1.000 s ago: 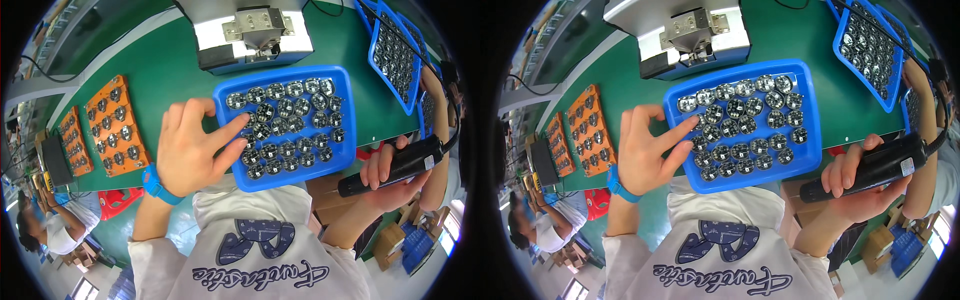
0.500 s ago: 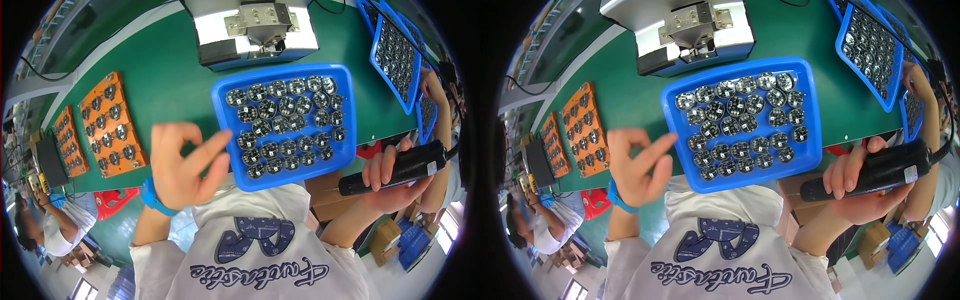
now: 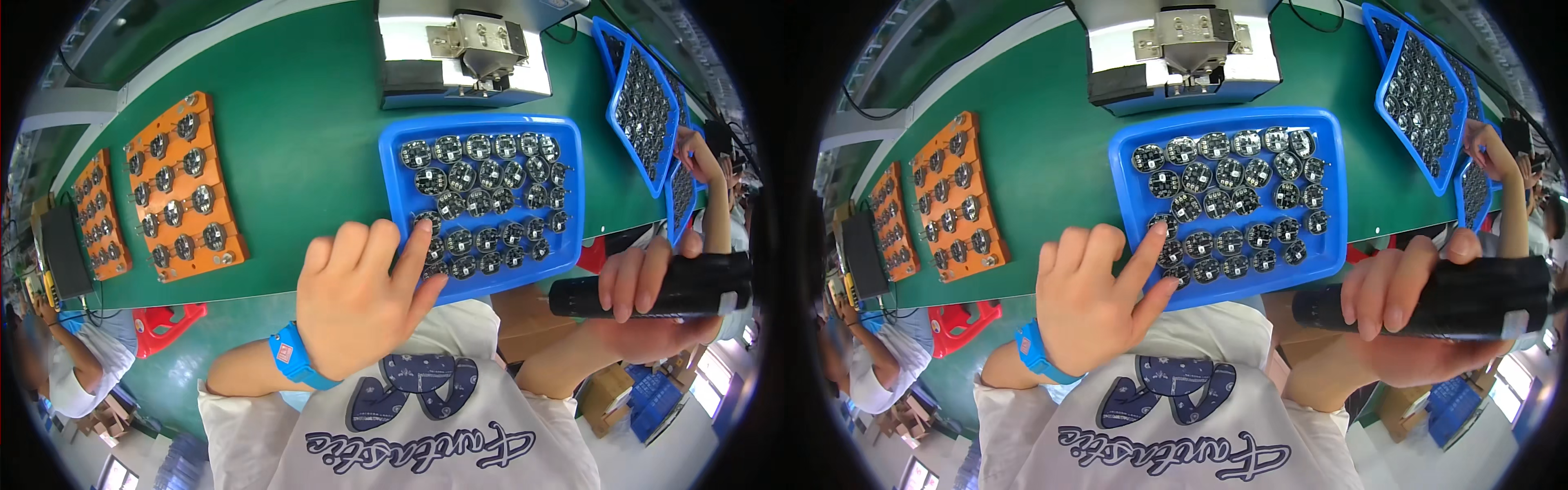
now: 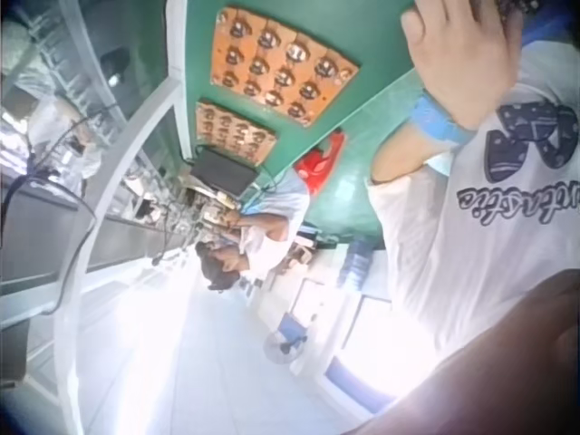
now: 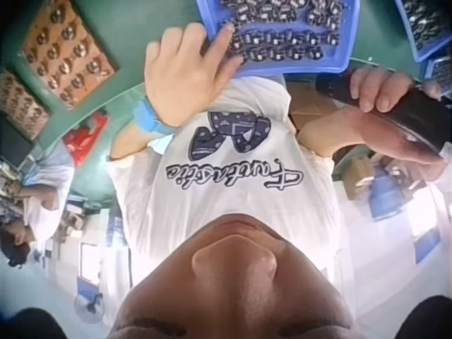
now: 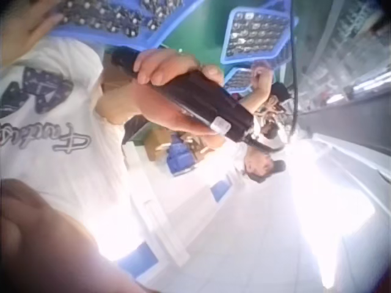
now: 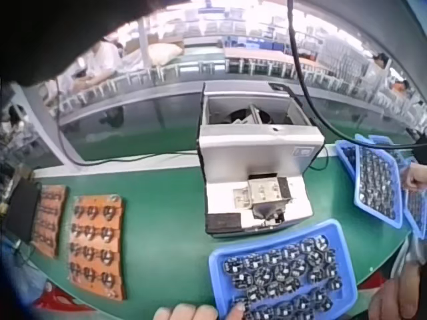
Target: Assemble small electronic components onto a tray using an electric screwdriver.
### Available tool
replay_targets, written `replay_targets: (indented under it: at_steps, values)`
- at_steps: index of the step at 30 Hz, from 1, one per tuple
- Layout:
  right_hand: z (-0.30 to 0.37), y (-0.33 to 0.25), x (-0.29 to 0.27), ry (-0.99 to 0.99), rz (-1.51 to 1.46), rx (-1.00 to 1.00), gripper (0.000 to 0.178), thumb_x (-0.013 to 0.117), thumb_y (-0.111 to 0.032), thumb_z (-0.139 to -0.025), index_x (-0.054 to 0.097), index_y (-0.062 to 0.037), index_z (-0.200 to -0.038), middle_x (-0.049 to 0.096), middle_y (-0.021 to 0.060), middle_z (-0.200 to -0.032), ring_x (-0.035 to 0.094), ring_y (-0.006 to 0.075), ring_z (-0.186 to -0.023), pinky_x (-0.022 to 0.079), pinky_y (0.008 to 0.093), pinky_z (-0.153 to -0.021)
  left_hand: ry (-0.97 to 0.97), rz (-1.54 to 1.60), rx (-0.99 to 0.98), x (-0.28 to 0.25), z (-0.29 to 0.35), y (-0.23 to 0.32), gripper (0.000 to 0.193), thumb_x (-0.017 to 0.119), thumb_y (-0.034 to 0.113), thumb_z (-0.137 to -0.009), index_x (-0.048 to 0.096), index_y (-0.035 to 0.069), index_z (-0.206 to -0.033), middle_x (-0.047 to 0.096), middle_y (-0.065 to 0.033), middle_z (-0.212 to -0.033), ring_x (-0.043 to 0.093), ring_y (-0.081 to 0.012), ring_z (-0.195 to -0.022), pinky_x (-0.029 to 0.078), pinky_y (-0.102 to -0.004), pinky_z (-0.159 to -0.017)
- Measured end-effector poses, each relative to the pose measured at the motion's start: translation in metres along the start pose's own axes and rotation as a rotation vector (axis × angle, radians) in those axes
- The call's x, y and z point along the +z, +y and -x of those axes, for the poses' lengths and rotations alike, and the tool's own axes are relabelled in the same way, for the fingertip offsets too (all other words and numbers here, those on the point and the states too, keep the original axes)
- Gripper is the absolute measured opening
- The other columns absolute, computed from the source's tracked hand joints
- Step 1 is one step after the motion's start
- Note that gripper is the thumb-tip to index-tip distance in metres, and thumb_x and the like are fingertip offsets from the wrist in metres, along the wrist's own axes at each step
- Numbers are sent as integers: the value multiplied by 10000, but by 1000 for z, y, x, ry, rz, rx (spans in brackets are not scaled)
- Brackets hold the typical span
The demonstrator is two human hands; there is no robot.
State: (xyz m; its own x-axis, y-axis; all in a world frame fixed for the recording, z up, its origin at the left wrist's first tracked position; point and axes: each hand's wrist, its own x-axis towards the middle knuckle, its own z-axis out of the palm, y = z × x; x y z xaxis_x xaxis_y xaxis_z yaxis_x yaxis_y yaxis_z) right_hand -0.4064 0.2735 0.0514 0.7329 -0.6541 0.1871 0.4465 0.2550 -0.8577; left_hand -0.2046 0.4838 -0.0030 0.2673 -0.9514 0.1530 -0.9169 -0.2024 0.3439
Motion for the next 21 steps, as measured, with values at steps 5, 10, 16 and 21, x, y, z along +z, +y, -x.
replay_targets:
  at_steps: [5, 10, 16, 21]
  values:
    - [-29, 2, 40, -113, 127, -94, 843, 521, -715, -1003, 383, -79, -1537, 576, 77, -811, 587, 206, -587, 499, 370, -590, 7, 89, -1, 0, 5, -3, 505, 793, 390, -829, 750, 70, -1218, 519, -45, -972, 504, -230, -888, 352, -376, -717]
    - [-70, 8, 52, -282, 227, -240, 841, 572, -600, -978, 387, -6, -1544, 554, 46, -897, 537, 135, -670, 449, 325, -632, 42, 105, 1, 5, 2, -4, 486, 789, 383, -836, 756, 46, -1185, 532, -44, -955, 507, -234, -888, 359, -376, -724]
    - [-115, 9, 53, -302, 302, -275, 803, 576, -592, -962, 424, -13, -1497, 556, 46, -889, 538, 137, -666, 445, 326, -633, 20, 123, -9, 1, 1, -6, 479, 785, 383, -831, 762, 42, -1167, 541, -45, -950, 519, -238, -896, 374, -377, -741]
    - [-130, 19, 60, -311, 325, -289, 772, 579, -586, -949, 454, -20, -1458, 557, 46, -883, 539, 139, -664, 442, 327, -634, 19, 129, -25, 4, 2, -8, 482, 785, 380, -814, 766, 53, -1167, 539, -46, -945, 519, -234, -894, 374, -377, -747]
